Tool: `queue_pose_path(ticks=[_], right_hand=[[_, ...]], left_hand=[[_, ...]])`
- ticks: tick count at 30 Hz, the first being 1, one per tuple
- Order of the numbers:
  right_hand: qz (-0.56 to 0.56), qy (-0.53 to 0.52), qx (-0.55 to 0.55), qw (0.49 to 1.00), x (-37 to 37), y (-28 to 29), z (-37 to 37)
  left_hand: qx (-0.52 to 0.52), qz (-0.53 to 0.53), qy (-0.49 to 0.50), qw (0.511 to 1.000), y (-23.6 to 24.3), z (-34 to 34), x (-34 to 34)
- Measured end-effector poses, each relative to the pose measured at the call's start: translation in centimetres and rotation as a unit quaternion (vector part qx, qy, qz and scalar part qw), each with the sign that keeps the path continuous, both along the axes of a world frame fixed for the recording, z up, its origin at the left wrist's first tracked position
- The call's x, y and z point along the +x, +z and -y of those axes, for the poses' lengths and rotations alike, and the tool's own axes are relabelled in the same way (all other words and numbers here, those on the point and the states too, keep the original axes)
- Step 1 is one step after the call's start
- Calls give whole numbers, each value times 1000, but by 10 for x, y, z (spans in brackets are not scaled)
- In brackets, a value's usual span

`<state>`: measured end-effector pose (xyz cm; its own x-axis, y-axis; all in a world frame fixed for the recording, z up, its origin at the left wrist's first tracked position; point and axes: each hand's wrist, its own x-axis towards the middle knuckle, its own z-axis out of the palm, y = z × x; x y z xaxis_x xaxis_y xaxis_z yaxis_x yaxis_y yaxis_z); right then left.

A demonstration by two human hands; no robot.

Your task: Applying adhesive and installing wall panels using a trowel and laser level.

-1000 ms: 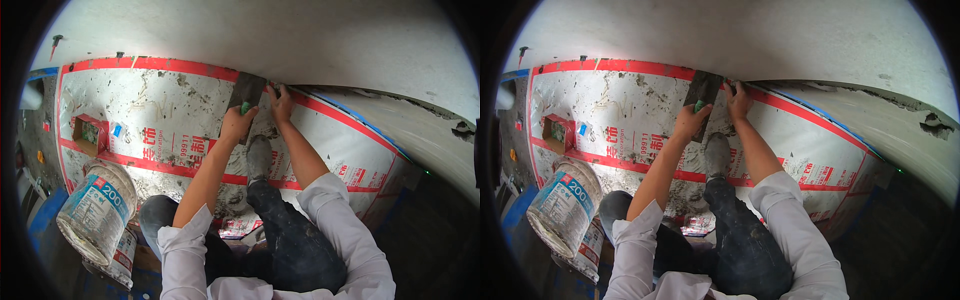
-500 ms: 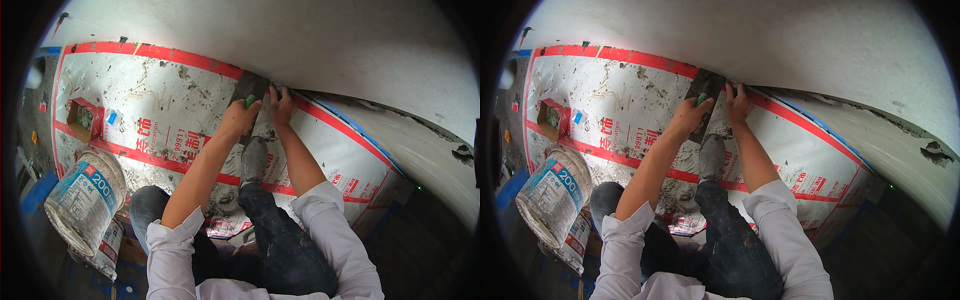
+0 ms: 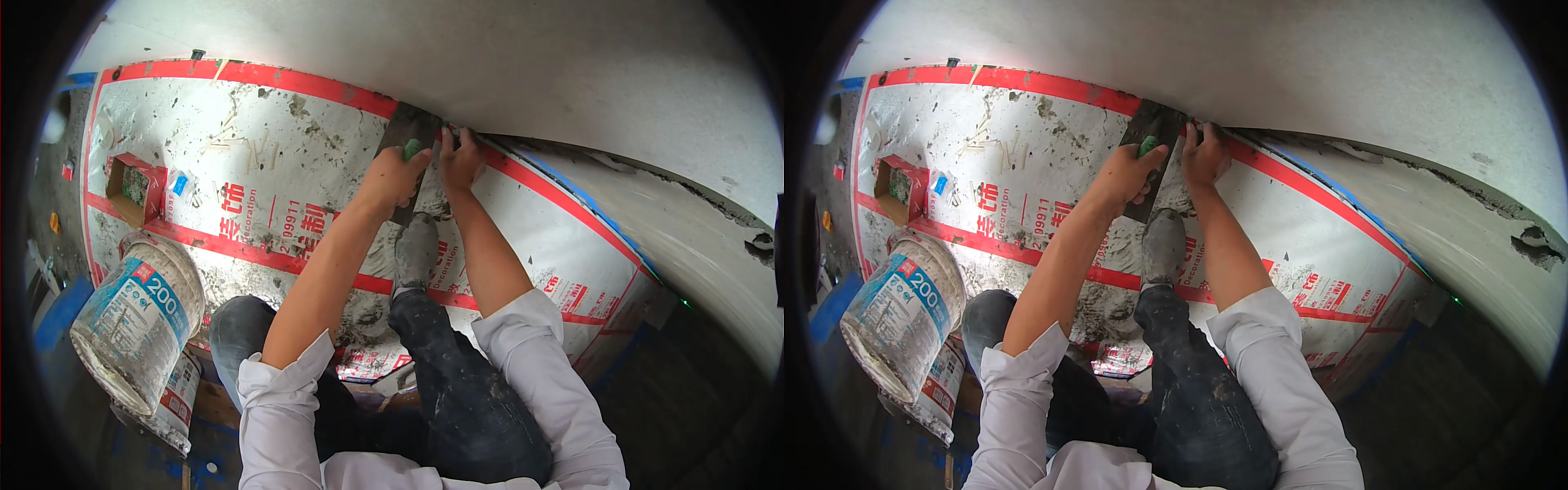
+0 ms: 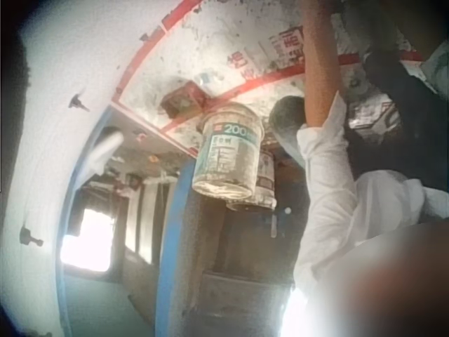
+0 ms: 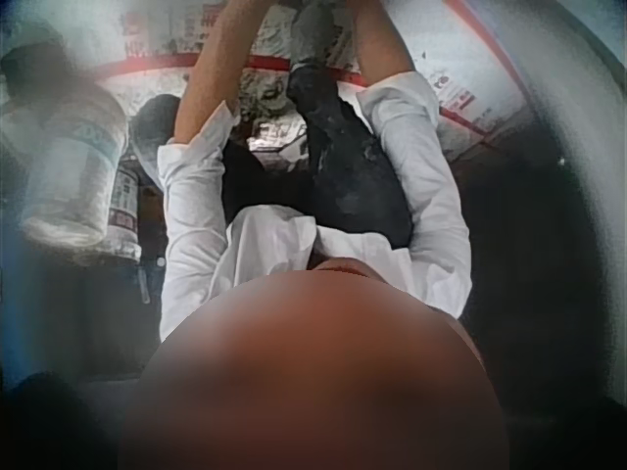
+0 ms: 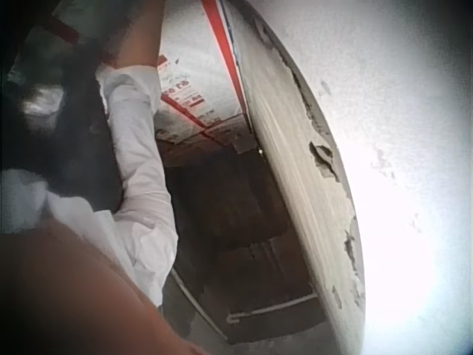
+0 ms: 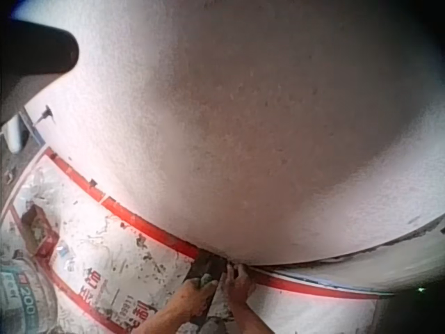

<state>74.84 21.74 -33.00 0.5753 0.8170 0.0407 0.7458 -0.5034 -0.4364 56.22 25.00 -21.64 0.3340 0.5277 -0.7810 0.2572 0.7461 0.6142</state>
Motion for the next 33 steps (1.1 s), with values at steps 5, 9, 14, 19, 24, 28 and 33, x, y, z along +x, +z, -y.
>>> queue_pose_path(ticks=[5,9,14,19,24,28,33], right_hand=[[5,-9,1,1000,-1,5,-1],[3,-24,-39,999,-4,8,-3],[14,-21,-21,999,-7,10,-3],[34,-17,-3,999,3,6,-1],[11,-14,-18,1000,-7,6,-4],[37,8,19,999,5,0,-1],[23,34,28,999,17,0,3]], left_hand=[[9,9,17,1000,-2,1,2],[-11,10,11,1000,1,-3,1],[-20,3,-2,1000,6,-6,-1],[-23,-1,-16,1000,17,-11,6],[-18,-2,-15,1000,6,-8,-4],[9,8,-23,1000,-8,7,-6],[68,-24,-48,996,-27,21,-6]])
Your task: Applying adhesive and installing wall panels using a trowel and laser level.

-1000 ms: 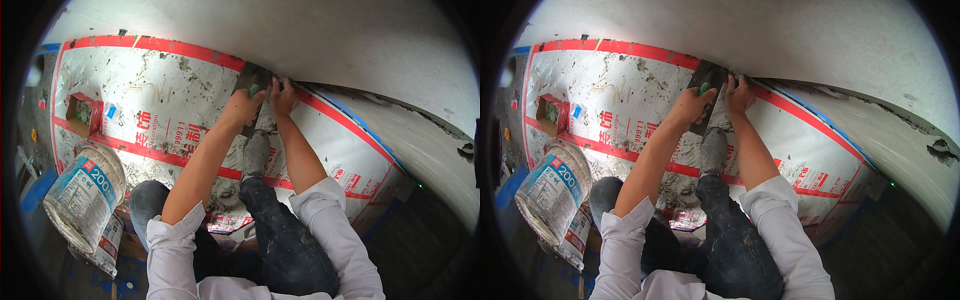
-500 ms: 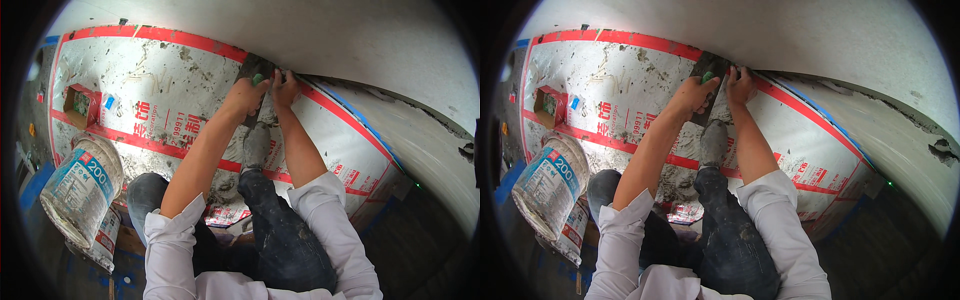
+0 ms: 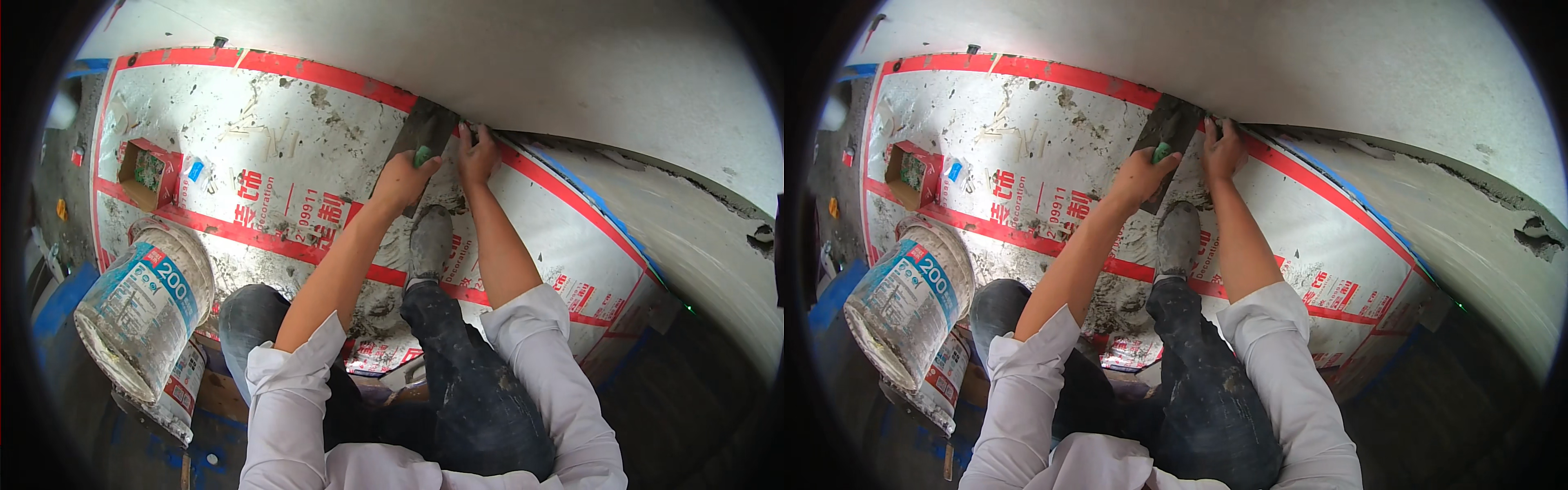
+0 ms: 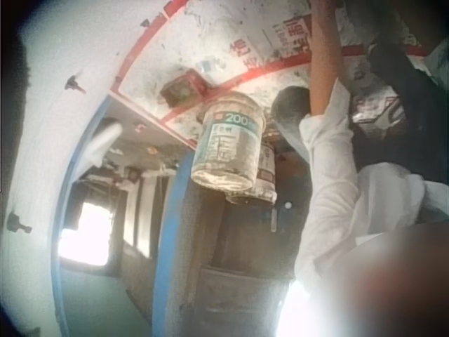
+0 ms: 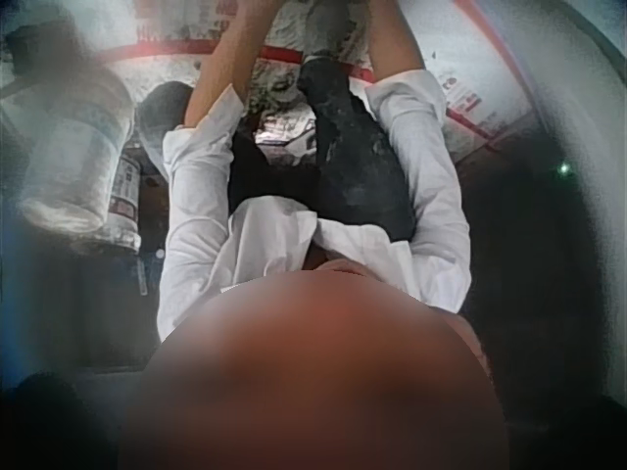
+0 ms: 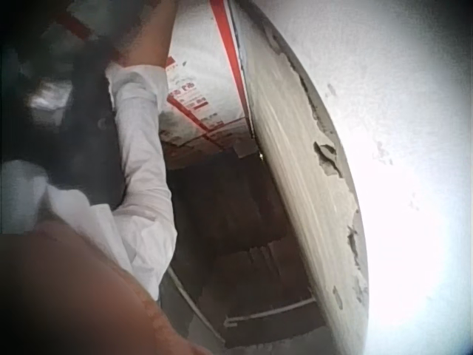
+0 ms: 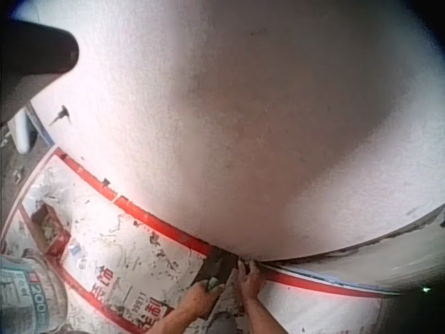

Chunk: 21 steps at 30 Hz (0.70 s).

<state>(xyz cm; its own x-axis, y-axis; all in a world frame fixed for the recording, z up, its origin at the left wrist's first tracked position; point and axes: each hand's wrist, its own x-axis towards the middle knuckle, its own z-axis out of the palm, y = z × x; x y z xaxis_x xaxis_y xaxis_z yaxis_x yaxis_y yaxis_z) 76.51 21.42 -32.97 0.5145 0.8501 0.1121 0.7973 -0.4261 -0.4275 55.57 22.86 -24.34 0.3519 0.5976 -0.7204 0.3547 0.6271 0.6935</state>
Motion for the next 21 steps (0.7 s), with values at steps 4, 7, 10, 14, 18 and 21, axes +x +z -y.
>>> queue_pose_path(ticks=[4,7,10,14,18,21], right_hand=[[-44,39,6,998,-27,4,2],[-33,71,77,994,-14,5,10],[-45,72,48,995,-12,6,21],[-47,72,44,995,-6,11,29],[-85,70,96,989,-36,25,33],[-111,46,60,991,-46,44,63]], left_hand=[[166,-87,-20,982,-37,19,-30],[221,-106,-25,969,-35,27,-20],[201,-156,-40,966,-25,31,-12],[221,-198,-94,950,-20,15,-36],[277,-179,-102,938,-27,17,-73],[222,-218,-154,938,-9,50,-85]])
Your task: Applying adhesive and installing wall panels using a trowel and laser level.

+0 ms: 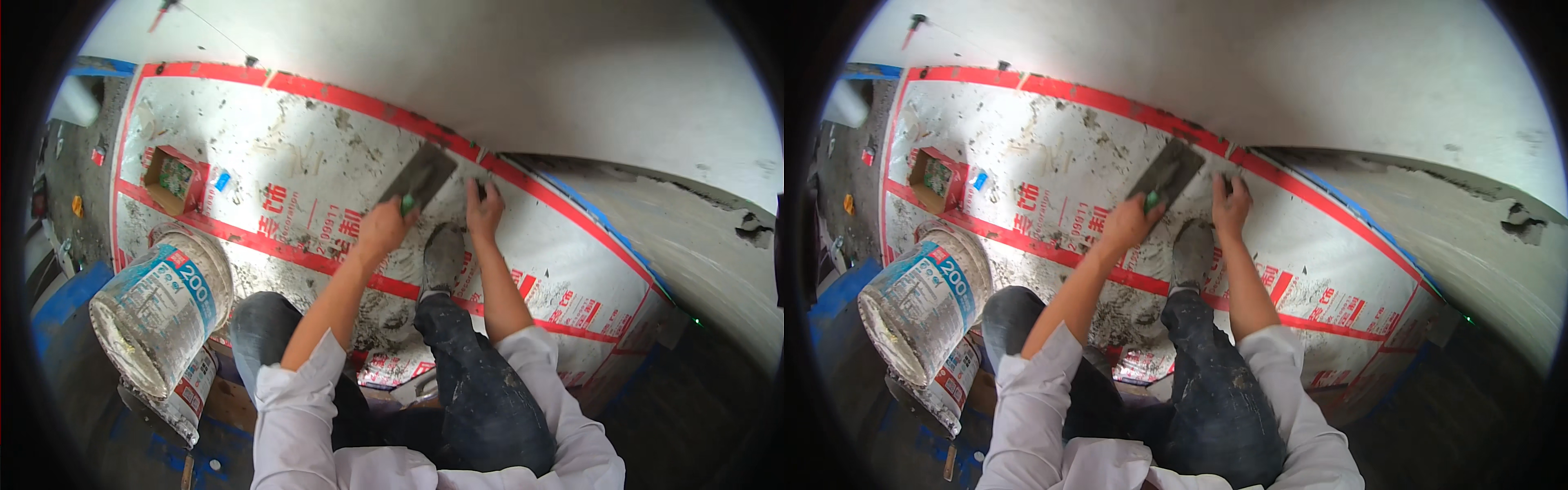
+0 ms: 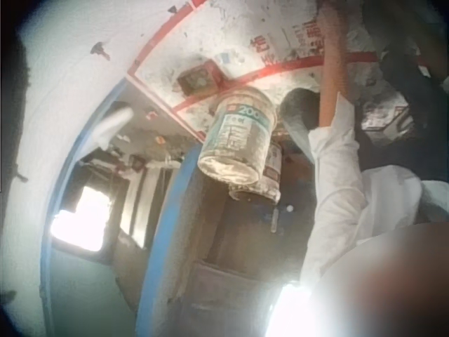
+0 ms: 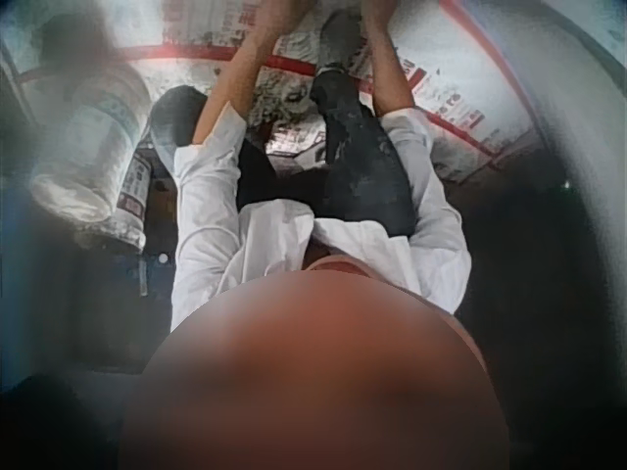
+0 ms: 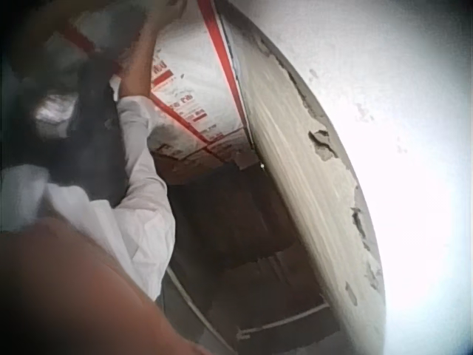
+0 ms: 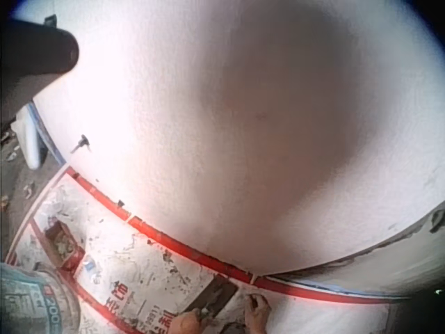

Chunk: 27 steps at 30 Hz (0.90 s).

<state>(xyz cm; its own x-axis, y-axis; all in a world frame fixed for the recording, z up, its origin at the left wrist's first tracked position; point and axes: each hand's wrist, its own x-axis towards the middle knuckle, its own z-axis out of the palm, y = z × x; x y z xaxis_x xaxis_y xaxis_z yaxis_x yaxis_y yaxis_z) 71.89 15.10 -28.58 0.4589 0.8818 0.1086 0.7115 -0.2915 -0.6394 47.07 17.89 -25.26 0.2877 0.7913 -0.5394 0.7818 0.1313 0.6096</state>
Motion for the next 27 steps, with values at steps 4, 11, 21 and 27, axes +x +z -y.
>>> queue_pose_path(ticks=[4,11,21,27], right_hand=[[-67,-29,-57,996,-3,43,75],[-255,-17,-172,951,-15,113,134],[-208,109,97,967,-24,475,40],[105,396,69,909,-88,452,53]], left_hand=[[82,-49,-13,995,71,42,-10],[188,155,164,956,229,44,-117],[479,-166,371,778,373,77,-364],[496,-332,318,737,241,192,-454]])
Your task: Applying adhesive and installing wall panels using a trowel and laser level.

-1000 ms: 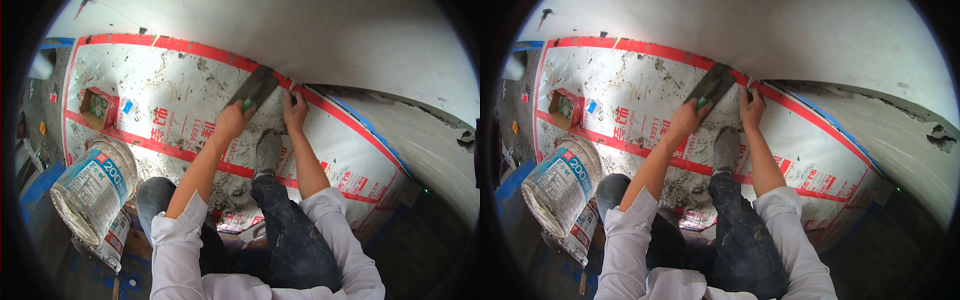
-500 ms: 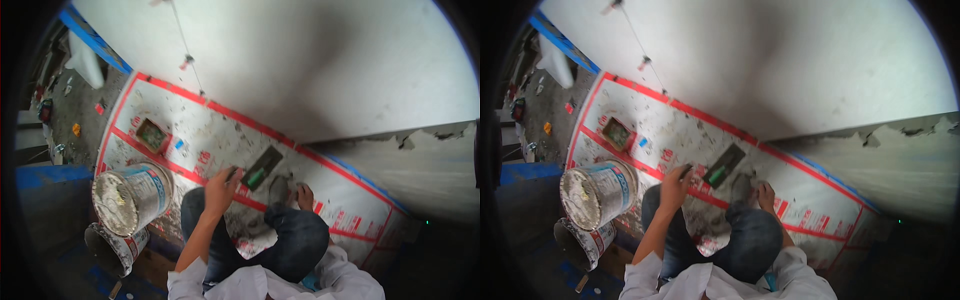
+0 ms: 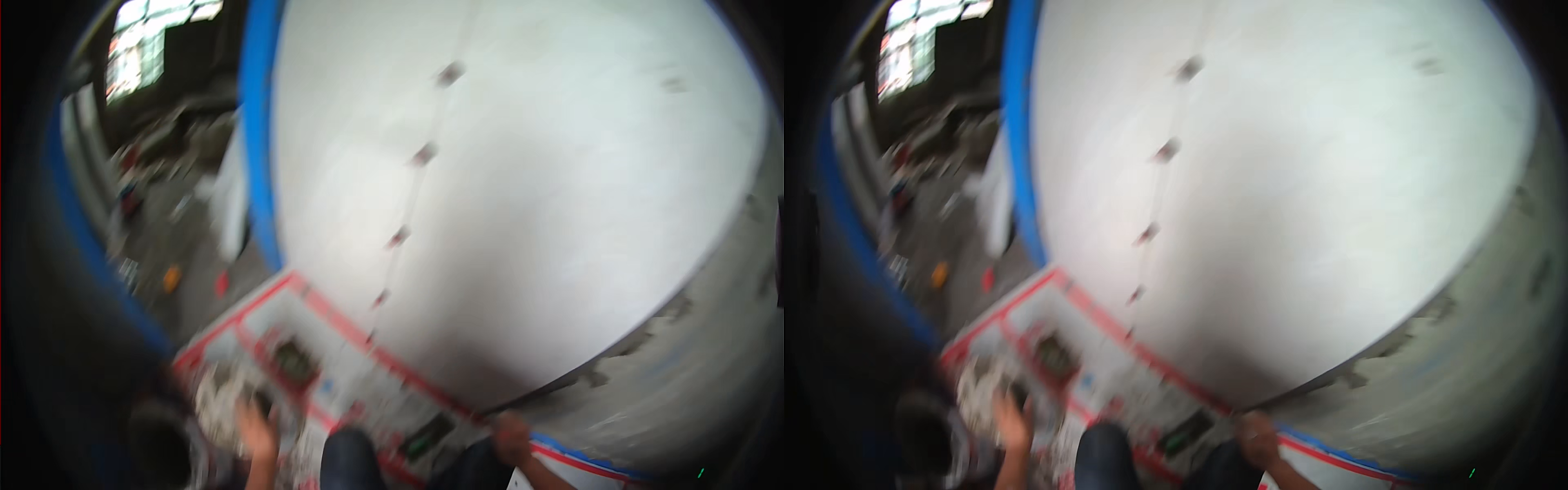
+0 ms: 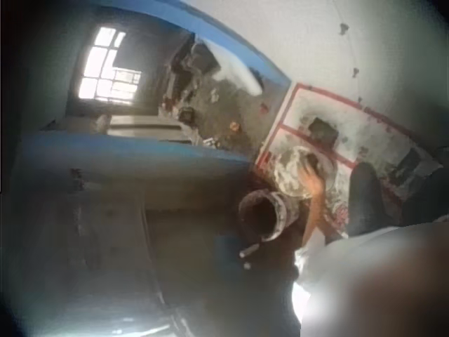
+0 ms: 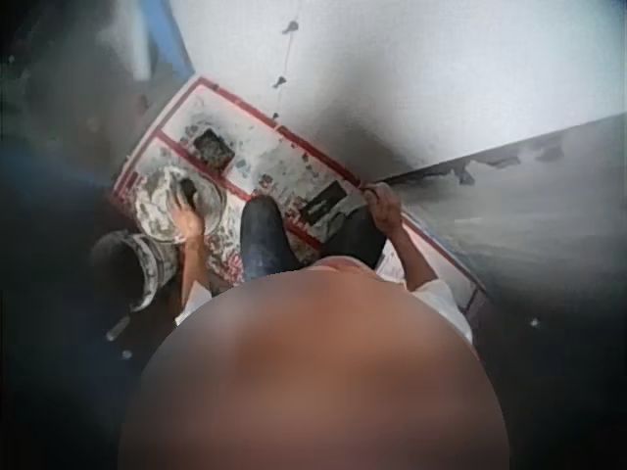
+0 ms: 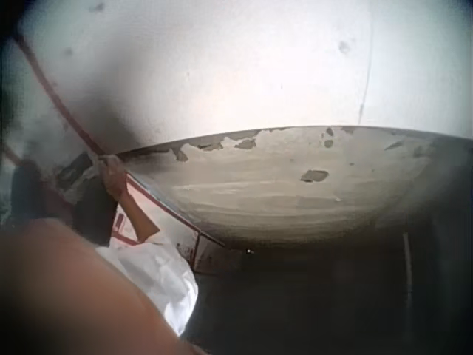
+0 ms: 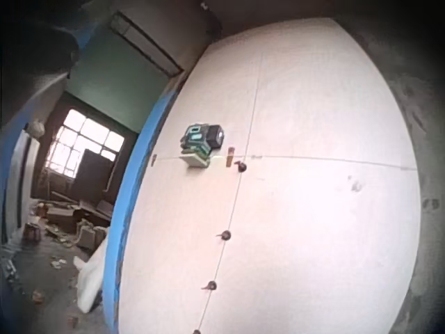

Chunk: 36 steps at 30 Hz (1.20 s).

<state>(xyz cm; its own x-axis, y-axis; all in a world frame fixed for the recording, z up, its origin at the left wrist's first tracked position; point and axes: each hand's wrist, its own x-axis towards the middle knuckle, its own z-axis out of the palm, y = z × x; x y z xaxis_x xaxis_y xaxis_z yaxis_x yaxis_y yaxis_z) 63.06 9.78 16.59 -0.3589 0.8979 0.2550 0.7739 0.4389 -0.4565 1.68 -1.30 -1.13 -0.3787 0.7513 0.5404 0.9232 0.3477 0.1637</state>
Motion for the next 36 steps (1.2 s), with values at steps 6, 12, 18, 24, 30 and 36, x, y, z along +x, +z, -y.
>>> queue_pose_path(ticks=[6,12,18,24,30,36], right_hand=[[-35,-127,66,989,-21,31,17],[-15,-139,80,987,-36,31,6],[39,-179,76,980,-47,28,11],[76,-150,102,980,-52,25,22],[70,-33,68,995,-87,50,36],[94,19,-9,995,-95,44,30]], left_hand=[[42,111,-40,992,67,-41,43],[63,171,-23,983,81,-36,35],[102,215,-36,971,88,-32,24],[57,241,-10,969,66,-30,22],[88,159,-14,983,88,-26,29],[58,76,-17,995,77,-31,32]])
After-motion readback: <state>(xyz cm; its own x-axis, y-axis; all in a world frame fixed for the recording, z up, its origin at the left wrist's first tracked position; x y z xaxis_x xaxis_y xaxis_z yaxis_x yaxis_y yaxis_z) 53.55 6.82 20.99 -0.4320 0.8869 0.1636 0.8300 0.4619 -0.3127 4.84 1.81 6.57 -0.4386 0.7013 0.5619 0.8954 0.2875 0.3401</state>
